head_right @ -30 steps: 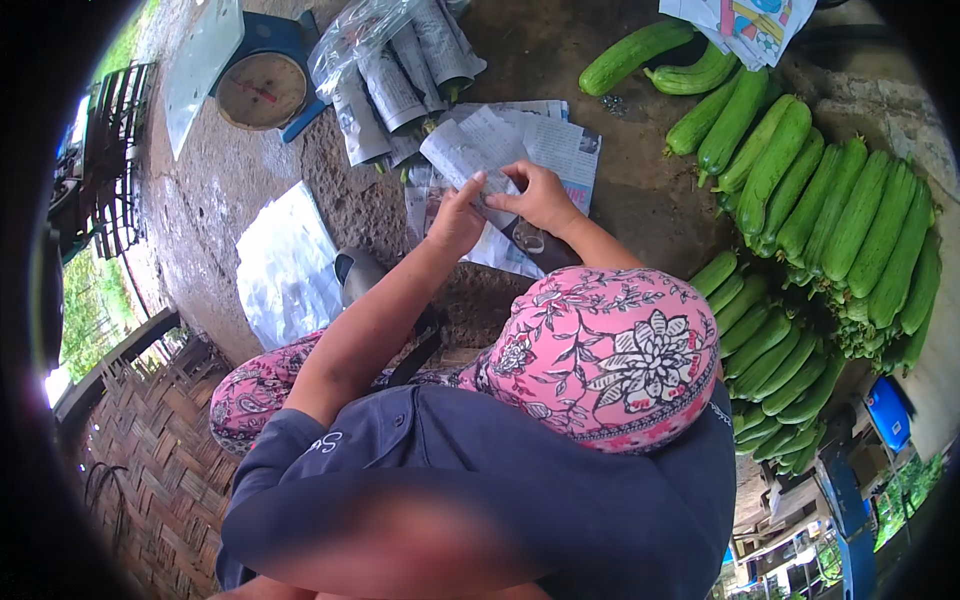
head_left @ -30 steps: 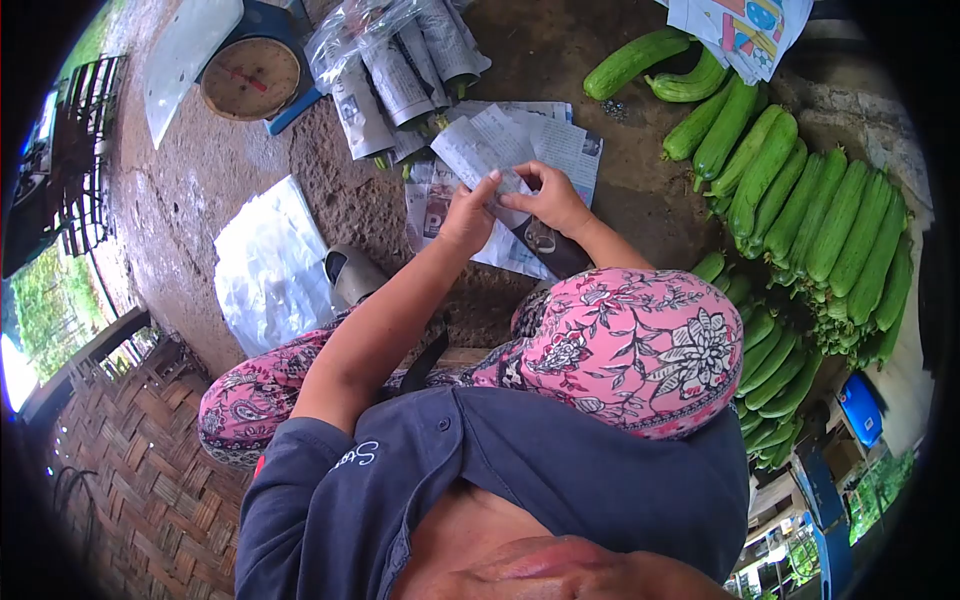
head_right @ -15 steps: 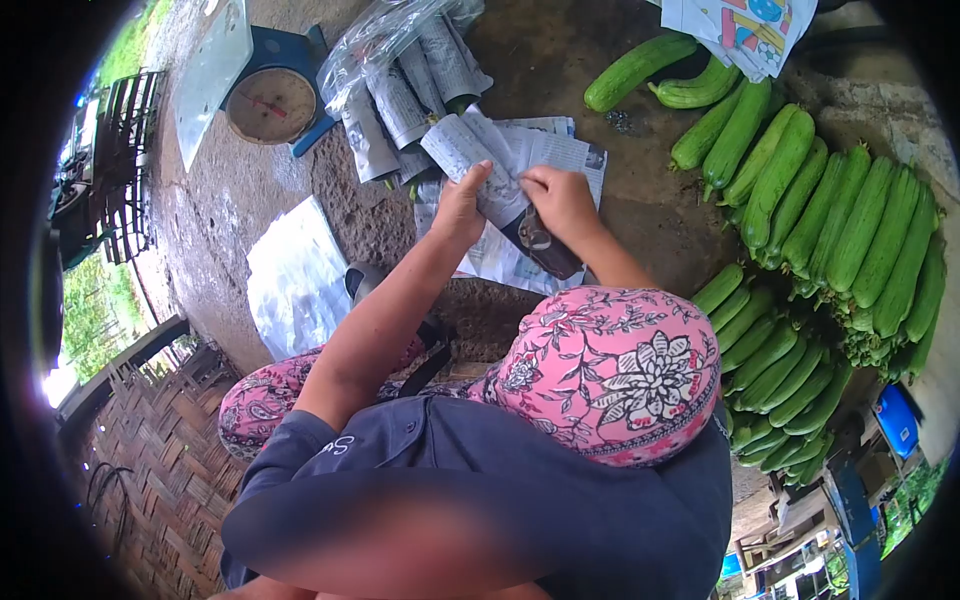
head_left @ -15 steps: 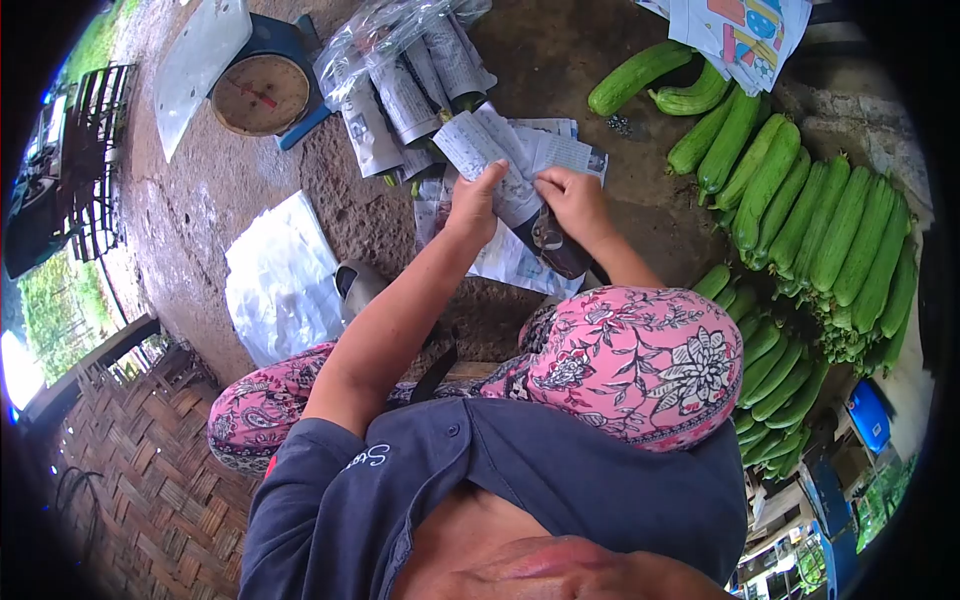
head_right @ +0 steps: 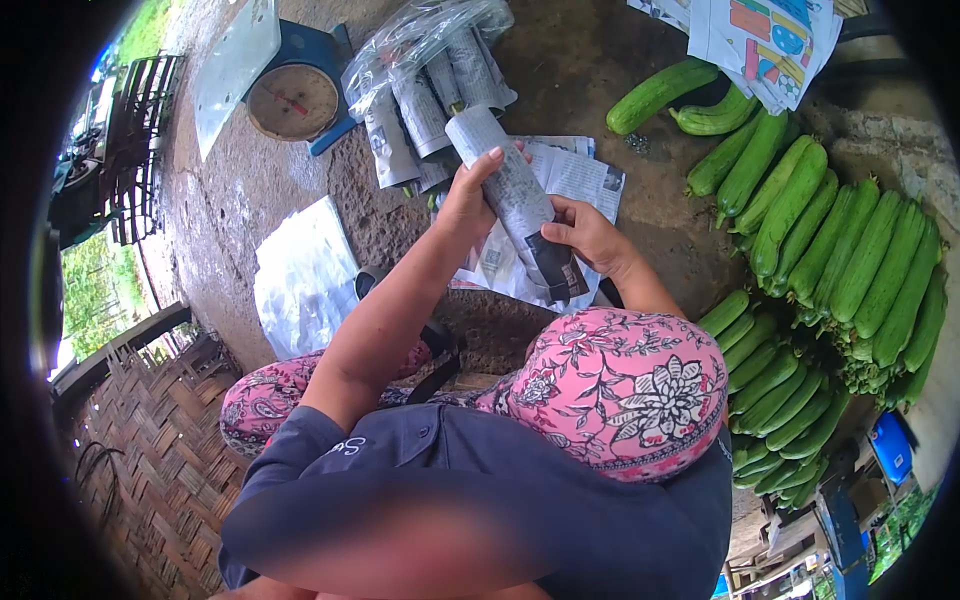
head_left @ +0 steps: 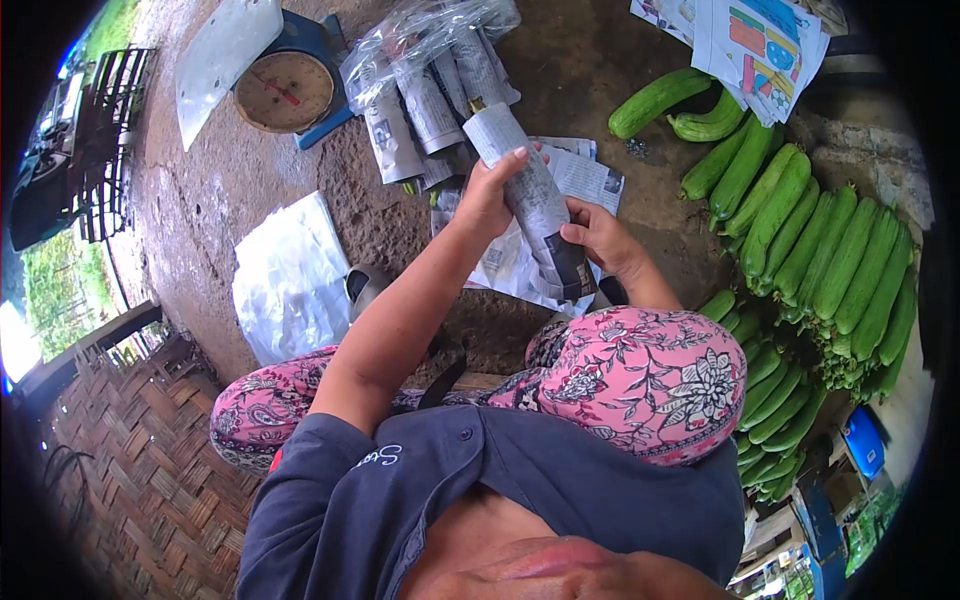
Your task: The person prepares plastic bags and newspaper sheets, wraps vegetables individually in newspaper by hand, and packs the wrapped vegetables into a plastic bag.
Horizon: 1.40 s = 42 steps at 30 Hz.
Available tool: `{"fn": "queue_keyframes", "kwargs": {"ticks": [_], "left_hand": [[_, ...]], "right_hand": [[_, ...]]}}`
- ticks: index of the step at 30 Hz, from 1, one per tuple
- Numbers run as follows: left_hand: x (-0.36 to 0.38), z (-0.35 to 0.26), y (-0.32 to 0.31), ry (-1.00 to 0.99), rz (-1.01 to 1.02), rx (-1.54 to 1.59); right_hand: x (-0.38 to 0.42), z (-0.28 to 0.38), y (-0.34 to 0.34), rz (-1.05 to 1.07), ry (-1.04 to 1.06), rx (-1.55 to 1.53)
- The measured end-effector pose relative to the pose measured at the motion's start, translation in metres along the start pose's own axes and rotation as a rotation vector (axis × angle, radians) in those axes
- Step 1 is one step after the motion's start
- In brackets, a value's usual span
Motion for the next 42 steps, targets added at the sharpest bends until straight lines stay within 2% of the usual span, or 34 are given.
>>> {"fn": "queue_keyframes", "kwargs": {"ticks": [1, 2, 5, 6, 7, 9, 11, 12, 13, 15, 18, 19, 21, 23, 25, 26, 27, 29, 30, 31, 32, 34, 37, 38, 41, 42], "left_hand": [[-0.002, 0.0, -0.004, -0.024, 0.007, -0.02], [-0.006, 0.0, -0.005, -0.052, -0.038, -0.046], [-0.014, 0.004, -0.008, -0.145, -0.17, -0.138], [-0.013, 0.004, -0.013, -0.189, -0.208, -0.176], [-0.014, 0.002, -0.018, -0.238, -0.241, -0.214], [-0.015, 0.004, -0.025, -0.169, -0.15, -0.1], [-0.014, 0.007, -0.027, -0.117, -0.097, -0.054], [-0.014, 0.007, -0.028, -0.108, -0.084, -0.06], [-0.016, 0.006, -0.03, -0.102, -0.072, -0.064], [-0.02, 0.001, -0.025, -0.194, -0.227, -0.169], [-0.024, 0.001, -0.024, -0.286, -0.349, -0.231], [-0.024, 0.001, -0.024, -0.308, -0.371, -0.235], [-0.029, 0.005, -0.026, -0.322, -0.31, -0.213], [-0.04, 0.007, -0.021, -0.307, -0.229, -0.177], [-0.036, -0.008, -0.032, -0.209, -0.178, -0.266], [-0.057, -0.002, -0.016, -0.211, -0.122, -0.439], [-0.053, -0.02, -0.021, -0.11, -0.17, -0.622], [-0.07, -0.044, -0.004, -0.162, -0.113, -1.061], [-0.057, -0.072, -0.018, -0.262, -0.127, -1.253], [-0.05, -0.089, -0.018, -0.886, -0.187, -1.497], [-0.056, -0.103, -0.009, -0.94, -0.174, -1.676], [-0.056, -0.13, -0.014, -0.978, -0.275, -2.097], [-0.086, -0.15, 0.006, -0.913, -0.342, -2.302], [-0.095, -0.155, 0.01, -0.881, -0.334, -2.326], [-0.115, -0.16, 0.017, -1.081, -0.257, -2.163], [-0.11, -0.162, 0.011, -1.209, -0.22, -1.988]], "right_hand": [[0.002, -0.001, -0.001, 0.044, -0.068, -0.174], [0.0, -0.001, -0.001, -0.017, -0.097, -0.168], [-0.008, -0.003, -0.001, -0.174, 0.247, 0.347], [-0.011, -0.003, -0.003, -0.236, 0.256, 0.461], [-0.011, -0.003, -0.002, -0.207, 0.172, 0.372], [-0.012, -0.001, 0.0, -0.145, 0.008, 0.193], [-0.003, -0.008, 0.001, 0.142, -0.172, -0.427], [-0.006, -0.009, -0.005, 0.238, -0.118, -0.535], [-0.007, -0.01, -0.002, 0.197, -0.146, -0.486], [-0.009, -0.007, 0.002, 0.117, -0.201, -0.39], [-0.019, -0.004, 0.006, -0.316, 0.061, 0.335], [-0.018, -0.001, 0.002, -0.368, 0.101, 0.453], [-0.015, 0.009, -0.003, -0.468, 0.182, 0.693], [-0.019, 0.013, 0.004, -0.466, 0.204, 0.708], [-0.023, 0.019, 0.016, -0.478, 0.194, 0.727], [-0.024, 0.025, 0.023, -0.493, 0.175, 0.742], [-0.025, 0.032, 0.027, -0.507, 0.158, 0.758], [-0.031, 0.047, 0.035, -0.519, 0.205, 0.811], [-0.04, 0.049, 0.049, -0.519, 0.198, 0.861], [-0.045, 0.056, 0.05, -0.521, 0.188, 0.91], [-0.048, 0.064, 0.049, -0.504, 0.182, 0.945], [-0.062, 0.07, 0.046, -0.496, 0.143, 0.995], [-0.095, 0.083, 0.032, -0.455, 0.11, 0.981], [-0.107, 0.086, 0.029, -0.44, 0.105, 0.959], [-0.149, 0.085, 0.041, -0.384, 0.053, 0.849], [-0.164, 0.088, 0.042, -0.356, 0.017, 0.816]]}}
Point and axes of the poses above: each hand's wrist, its own x-axis away from the middle knuckle, its own y-axis out of the back of the hand, z = x × y, the point moved 3 cm from there along -x, towards the middle knuckle, and after that the axes turned 4 degrees about -z, right-handed, at the moved point
